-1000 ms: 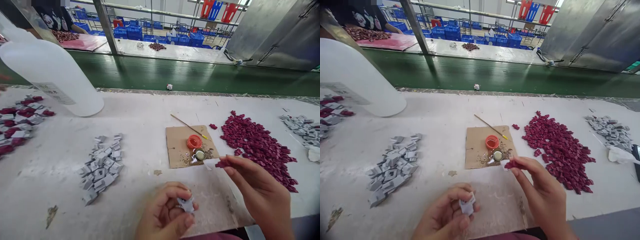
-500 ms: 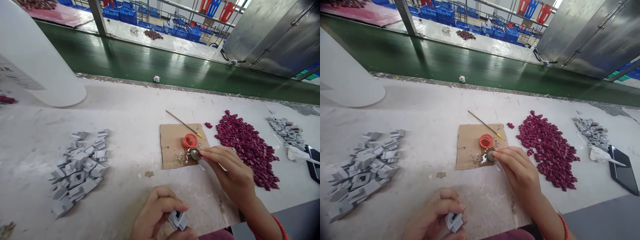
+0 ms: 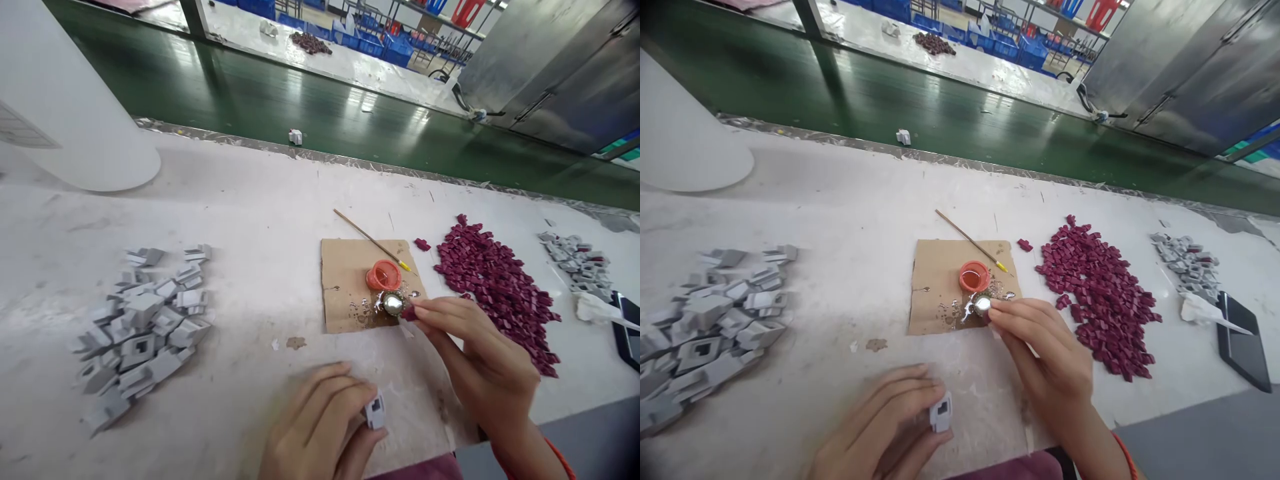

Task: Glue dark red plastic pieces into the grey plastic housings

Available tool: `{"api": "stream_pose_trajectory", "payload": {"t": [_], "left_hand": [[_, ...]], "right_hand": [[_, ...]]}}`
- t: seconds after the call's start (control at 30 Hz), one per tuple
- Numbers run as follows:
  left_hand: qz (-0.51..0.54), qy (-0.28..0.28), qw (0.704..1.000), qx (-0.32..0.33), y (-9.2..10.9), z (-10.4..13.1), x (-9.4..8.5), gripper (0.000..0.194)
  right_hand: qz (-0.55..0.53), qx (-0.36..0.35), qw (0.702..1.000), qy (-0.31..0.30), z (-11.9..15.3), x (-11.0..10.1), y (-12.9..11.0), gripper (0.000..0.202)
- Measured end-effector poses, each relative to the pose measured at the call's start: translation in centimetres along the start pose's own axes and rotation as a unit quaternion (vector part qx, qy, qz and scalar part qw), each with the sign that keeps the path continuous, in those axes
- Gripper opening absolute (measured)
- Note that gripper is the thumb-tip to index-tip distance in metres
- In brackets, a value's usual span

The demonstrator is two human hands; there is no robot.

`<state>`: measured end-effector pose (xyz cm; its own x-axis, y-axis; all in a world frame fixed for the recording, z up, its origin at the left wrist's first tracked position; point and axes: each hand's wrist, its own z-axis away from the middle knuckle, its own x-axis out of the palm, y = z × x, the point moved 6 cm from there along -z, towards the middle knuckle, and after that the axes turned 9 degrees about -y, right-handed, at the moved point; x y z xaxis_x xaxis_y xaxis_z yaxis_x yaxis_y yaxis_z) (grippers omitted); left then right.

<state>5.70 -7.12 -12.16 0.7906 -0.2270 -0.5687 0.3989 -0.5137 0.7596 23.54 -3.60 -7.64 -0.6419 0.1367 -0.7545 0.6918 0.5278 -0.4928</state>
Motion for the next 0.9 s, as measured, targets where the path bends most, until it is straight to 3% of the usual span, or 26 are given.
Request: {"api": "stream_pose_trajectory", "payload": {"t": [0.1, 0.3, 0.5, 0.7, 0.9], "left_hand": [[-0.047, -0.008, 0.998, 0.031, 0.0, -0.1, 0.3, 0.026], [-0.007, -0.009, 1.0, -0.001, -0.1, 0.0, 0.6, 0.025], [0.006, -0.002, 1.0, -0.01, -0.2, 0.1, 0.5, 0.024], [0.017, 0.01, 1.0, -0.023, -0.2, 0.0, 0.3, 0.019], [0.005, 0.005, 0.999, -0.036, -0.3, 0.2, 0.2, 0.022]], "right_hand": [[-0.064, 0.027, 0.998, 0.001, 1.8, 0.0, -1.4, 0.031], [-0.15, 0.038, 0.987, -0.034, 4.5, 2.0, -3.6, 0.025], [-0.138, 0.057, 0.988, -0.049, 5.0, 3.2, -3.5, 0.03], [-0.107, 0.01, 0.989, -0.105, 5.0, 3.2, -4.0, 0.036], [-0.099, -0.021, 0.992, -0.077, 4.1, 3.3, -4.5, 0.025]]}}
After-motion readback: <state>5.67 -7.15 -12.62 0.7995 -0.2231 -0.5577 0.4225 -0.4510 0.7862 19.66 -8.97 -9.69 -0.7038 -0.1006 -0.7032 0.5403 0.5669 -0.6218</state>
